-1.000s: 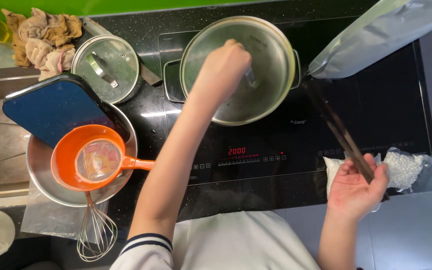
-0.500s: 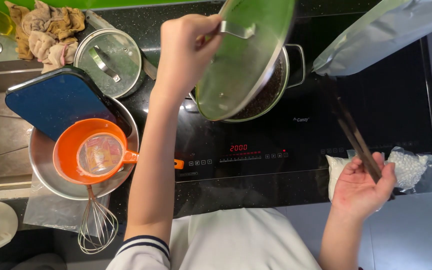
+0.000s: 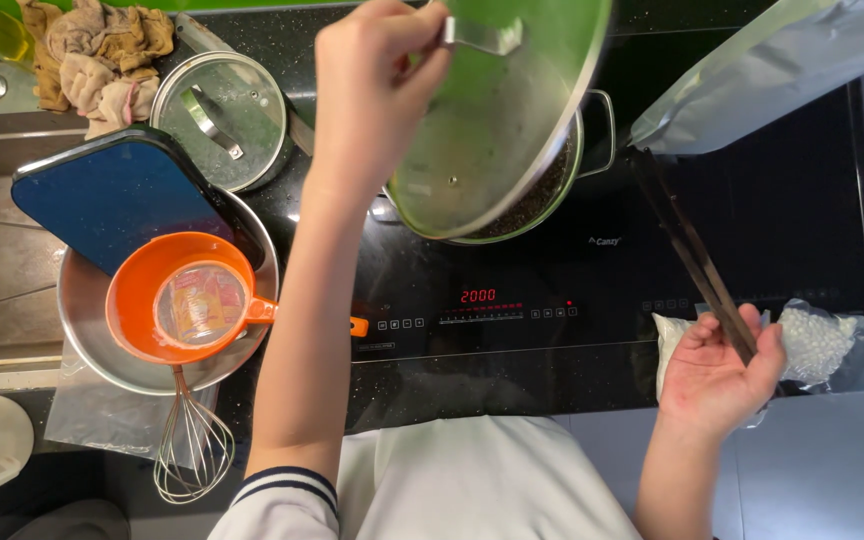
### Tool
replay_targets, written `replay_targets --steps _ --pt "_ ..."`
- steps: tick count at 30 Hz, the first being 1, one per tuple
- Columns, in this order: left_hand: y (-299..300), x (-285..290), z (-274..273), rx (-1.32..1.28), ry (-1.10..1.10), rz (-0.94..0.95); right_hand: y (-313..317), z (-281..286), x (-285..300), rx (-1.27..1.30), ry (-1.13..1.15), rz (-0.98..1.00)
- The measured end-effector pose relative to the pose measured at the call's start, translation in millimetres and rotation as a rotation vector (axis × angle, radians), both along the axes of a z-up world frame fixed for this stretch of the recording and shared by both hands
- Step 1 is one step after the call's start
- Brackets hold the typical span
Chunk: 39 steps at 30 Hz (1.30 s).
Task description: Stirring a pot of boiling tapioca pearls on a stove and checking ingredient bags.
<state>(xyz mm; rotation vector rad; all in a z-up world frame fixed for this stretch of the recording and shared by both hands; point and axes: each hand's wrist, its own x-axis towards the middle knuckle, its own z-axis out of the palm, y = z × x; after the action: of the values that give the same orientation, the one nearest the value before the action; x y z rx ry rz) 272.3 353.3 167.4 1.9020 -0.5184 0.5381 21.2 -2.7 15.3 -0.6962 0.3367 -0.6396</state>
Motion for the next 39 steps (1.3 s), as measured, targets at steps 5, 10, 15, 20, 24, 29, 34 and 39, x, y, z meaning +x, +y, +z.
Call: replay_targets --steps 5,10,15,20,24,29,34,39 --pt "-20 -1 -7 0.338 -0.173 0.096 -18 -15 -2 0.095 0.022 -0.034" --pt "-38 9 -39 0.469 -0.14 0.088 -45 -12 -6 0.165 0.014 -0.097" --pt "-54 14 -73 0.472 -0.135 0.022 -48 -11 -9 0.203 0.019 -0.161" --pt "-63 18 -87 0.539 -0.098 -0.001 -38 -14 -8 0.174 0.06 -0.125" --pt "-67 26 -100 0.572 -0.124 0.009 -37 -12 -8 0.165 0.067 -0.118" --pt "-70 30 -110 0.581 -0.144 0.017 -39 -12 -9 0.165 0.057 -0.11" --pt "-75 28 -114 0.594 -0.119 0.018 -38 -8 -8 0.157 0.056 -0.111" --pt "-75 29 -118 0.617 -0.147 0.041 -38 -9 -9 0.175 0.061 -0.109"
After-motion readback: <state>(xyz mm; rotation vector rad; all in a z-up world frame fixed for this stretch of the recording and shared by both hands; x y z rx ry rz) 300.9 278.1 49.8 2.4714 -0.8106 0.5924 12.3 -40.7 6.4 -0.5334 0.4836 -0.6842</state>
